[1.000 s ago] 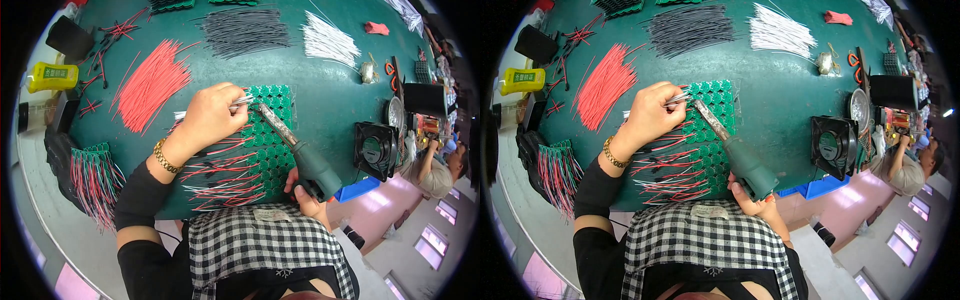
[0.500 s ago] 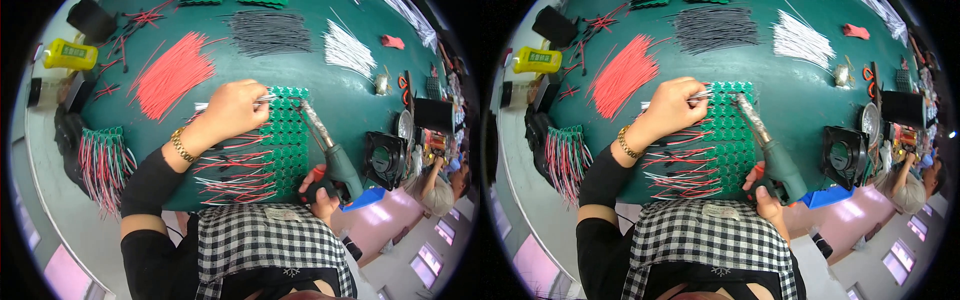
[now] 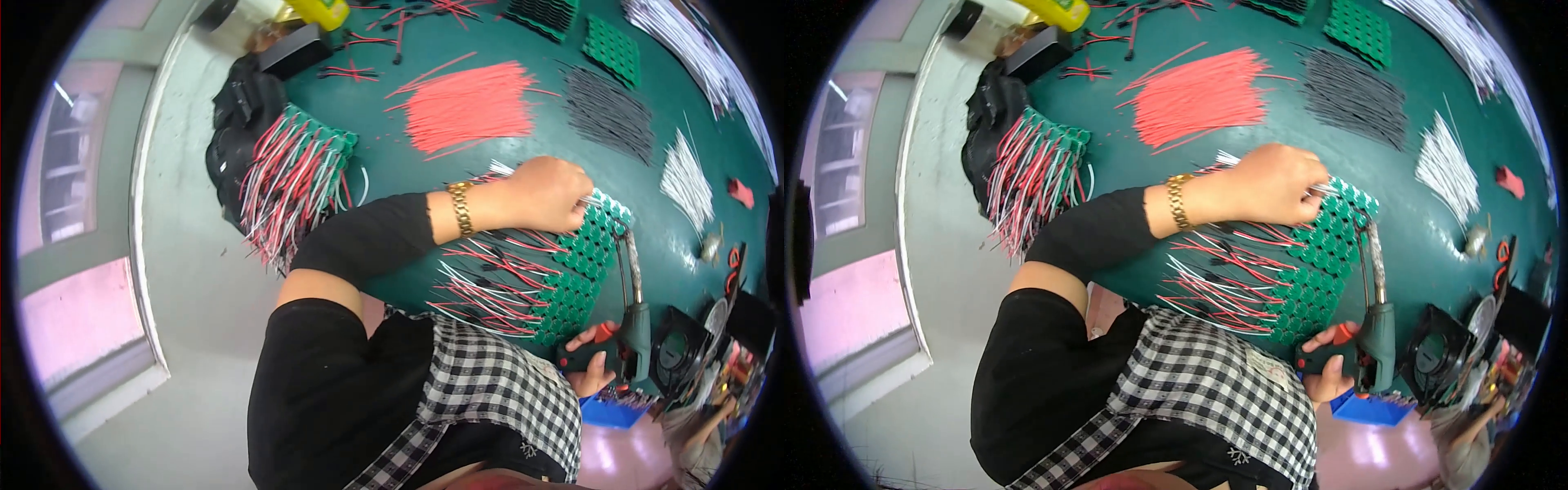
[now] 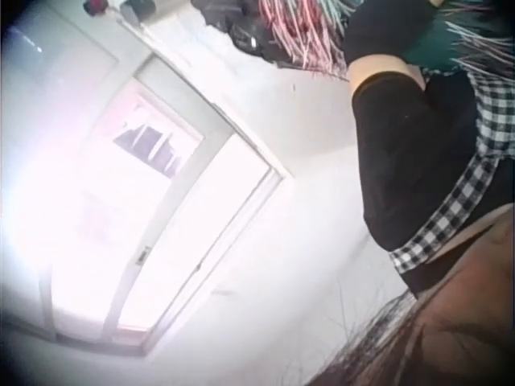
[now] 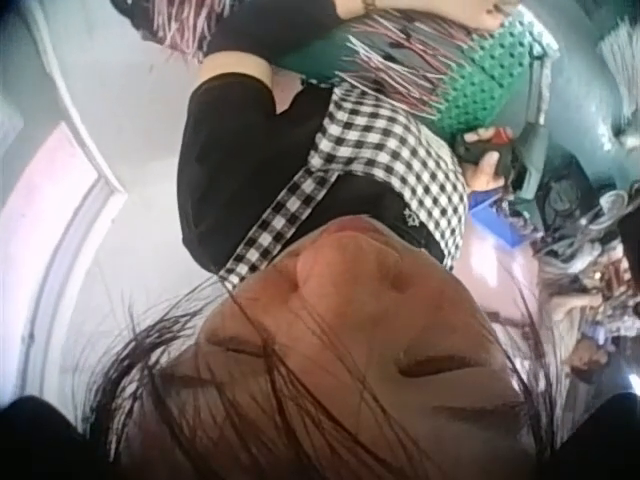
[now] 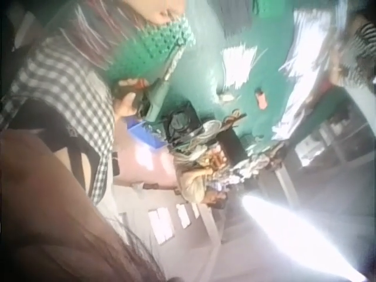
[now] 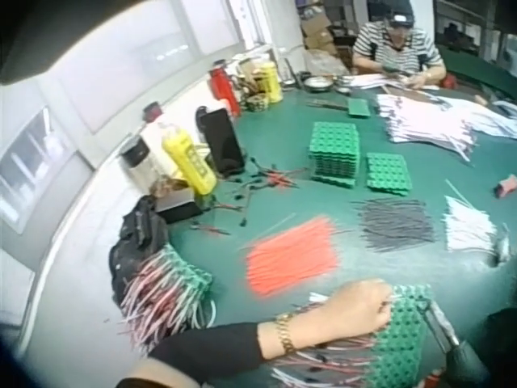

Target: The person solders electrical wires to small circular LED light modules using a soldering iron and solder wire.

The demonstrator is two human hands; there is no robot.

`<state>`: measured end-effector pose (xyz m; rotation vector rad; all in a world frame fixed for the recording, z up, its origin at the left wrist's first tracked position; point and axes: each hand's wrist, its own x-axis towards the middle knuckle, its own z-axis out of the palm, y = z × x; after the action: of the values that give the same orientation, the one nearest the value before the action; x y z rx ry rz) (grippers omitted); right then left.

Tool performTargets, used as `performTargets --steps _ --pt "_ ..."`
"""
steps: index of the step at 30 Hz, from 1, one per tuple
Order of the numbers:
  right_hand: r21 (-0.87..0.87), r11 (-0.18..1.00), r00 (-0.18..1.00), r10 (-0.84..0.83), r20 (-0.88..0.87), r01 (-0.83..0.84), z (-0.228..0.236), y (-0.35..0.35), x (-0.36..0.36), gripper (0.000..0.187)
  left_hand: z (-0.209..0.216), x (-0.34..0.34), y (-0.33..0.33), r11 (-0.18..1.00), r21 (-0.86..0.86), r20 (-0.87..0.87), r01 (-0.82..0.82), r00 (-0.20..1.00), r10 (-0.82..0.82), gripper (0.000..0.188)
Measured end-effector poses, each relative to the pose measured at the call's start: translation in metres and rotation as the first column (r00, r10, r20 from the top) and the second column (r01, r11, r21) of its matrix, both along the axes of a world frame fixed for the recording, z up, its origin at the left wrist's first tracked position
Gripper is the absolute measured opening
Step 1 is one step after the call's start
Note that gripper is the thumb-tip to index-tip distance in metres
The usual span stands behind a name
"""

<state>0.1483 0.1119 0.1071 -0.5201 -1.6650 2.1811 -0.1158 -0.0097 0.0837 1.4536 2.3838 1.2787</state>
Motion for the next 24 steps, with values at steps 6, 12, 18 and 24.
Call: performTargets --steps 6,12,18,24 --pt "0.055 0.998 0.999 -0.041 0.017 0.040 0.003 -0.001 -0.003 0.051 -0.002 0.001 0.001 1.000 -0.018 0.003 -0.018 1.000 0.018 0.012" --pt "0.010 0.999 0.999 -0.044 0.000 0.044 -0.006 -0.001 -0.001 0.049 0.000 -0.001 0.000 1.000 0.008 0.029 0.003 1.000 -0.003 0.013" --pt "0.023 1.000 0.999 -0.007 -0.050 0.008 -0.009 0.001 0.000 0.049 0.001 -0.001 -0.003 1.000 -0.006 -0.020 0.015 1.000 -0.016 0.012" --pt "0.025 0.997 0.997 -0.069 -0.034 0.070 -0.009 0.004 0.008 0.050 0.002 -0.009 0.000 0.991 0.100 -0.125 0.087 0.989 -0.075 0.009"
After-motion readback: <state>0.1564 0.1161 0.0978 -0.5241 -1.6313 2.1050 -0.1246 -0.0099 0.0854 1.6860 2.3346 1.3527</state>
